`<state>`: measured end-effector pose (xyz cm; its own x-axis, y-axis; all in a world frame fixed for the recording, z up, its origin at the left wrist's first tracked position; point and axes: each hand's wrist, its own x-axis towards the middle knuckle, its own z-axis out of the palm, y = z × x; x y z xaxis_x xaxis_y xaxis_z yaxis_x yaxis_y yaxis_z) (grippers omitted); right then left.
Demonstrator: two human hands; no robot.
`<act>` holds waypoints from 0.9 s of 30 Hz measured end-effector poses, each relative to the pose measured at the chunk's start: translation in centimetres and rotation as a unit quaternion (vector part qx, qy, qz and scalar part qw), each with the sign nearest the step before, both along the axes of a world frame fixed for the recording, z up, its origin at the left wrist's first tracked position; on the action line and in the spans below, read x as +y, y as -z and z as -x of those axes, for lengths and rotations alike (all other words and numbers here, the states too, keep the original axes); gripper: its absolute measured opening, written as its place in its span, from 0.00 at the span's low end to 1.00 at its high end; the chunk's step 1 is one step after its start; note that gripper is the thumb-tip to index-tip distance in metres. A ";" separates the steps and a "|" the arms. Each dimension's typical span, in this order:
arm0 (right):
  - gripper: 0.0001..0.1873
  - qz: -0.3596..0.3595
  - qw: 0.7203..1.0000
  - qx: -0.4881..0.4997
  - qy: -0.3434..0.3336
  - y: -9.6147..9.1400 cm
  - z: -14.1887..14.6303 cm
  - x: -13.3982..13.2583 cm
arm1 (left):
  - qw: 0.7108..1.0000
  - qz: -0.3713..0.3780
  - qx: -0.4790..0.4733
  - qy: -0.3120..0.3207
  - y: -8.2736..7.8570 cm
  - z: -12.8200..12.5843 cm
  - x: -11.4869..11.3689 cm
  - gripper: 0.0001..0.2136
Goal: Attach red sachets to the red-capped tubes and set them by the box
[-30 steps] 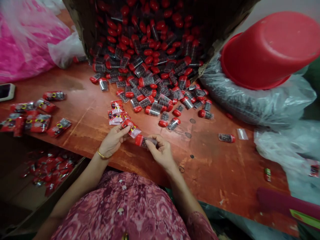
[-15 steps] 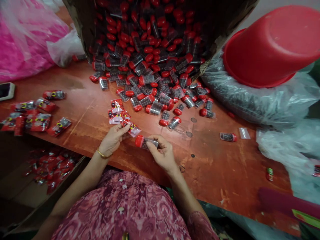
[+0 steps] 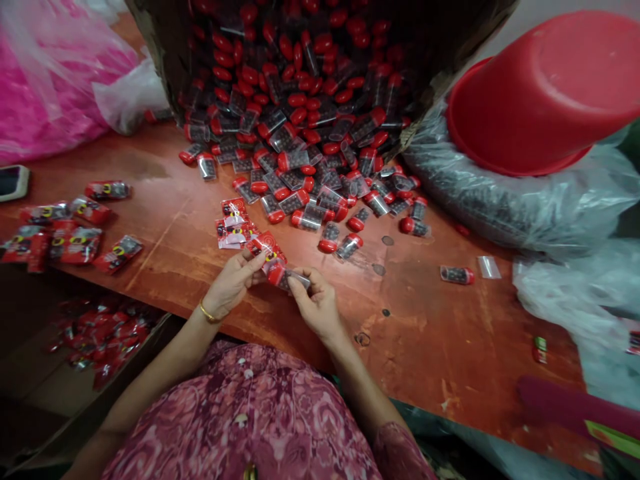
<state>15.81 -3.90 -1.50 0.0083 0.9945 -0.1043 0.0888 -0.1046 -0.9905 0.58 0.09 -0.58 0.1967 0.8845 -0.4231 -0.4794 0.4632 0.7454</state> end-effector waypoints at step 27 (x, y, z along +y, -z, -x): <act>0.15 0.007 0.998 0.062 0.001 -0.1 3.8 1.5 | 0.992 -0.006 0.004 -0.127 0.3 -1.8 -0.5 0.12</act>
